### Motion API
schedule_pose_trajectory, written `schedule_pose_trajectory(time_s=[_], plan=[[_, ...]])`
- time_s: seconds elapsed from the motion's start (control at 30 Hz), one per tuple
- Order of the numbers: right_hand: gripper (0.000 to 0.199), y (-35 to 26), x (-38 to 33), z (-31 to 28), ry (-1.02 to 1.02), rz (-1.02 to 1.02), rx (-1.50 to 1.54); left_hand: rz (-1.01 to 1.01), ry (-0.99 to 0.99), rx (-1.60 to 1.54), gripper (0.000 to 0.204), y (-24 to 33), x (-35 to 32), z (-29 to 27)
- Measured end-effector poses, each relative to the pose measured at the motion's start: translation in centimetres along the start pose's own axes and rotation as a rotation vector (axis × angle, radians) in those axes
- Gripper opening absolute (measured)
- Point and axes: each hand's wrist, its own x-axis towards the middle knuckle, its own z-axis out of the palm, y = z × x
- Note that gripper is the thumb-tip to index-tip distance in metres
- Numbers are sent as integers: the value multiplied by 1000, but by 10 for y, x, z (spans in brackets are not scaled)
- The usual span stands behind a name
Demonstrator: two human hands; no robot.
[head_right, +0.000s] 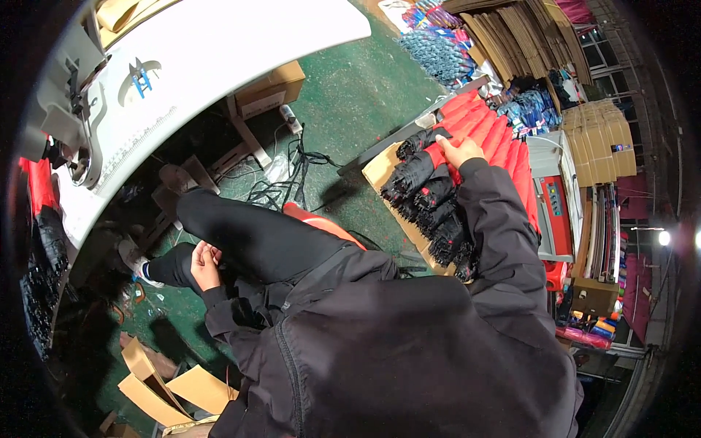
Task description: Manually fitting red fabric canopies onto umbrella frames using a specialized assembly machine.
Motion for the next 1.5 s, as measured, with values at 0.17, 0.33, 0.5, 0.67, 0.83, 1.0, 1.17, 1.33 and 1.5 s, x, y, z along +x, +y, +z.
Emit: schedule_pose_trajectory(time_s=[0.17,0.33,0.5,0.67,0.83,1.0,1.17,1.33,1.5], plan=[[75,3,36,8,-122,-257,-44,141,57,171,23,20,-7,10],[82,17,58,28,-163,-146,50,197,112,222,19,18,-16,18],[91,25,109,60,-250,73,124,66,154,44,21,8,-21,23],[89,48,132,75,-212,146,250,64,147,-16,23,6,-18,24],[64,51,157,82,-468,239,571,32,213,-59,24,2,-17,16],[69,62,156,90,-603,171,685,41,158,-67,25,8,-5,33],[73,-34,71,42,1,-242,-266,66,258,-40,25,7,-24,4],[18,-167,-180,-84,-696,-1044,753,285,124,761,18,112,-64,68],[28,-232,-345,-71,-2317,-1644,504,160,-745,307,25,186,-114,129]])
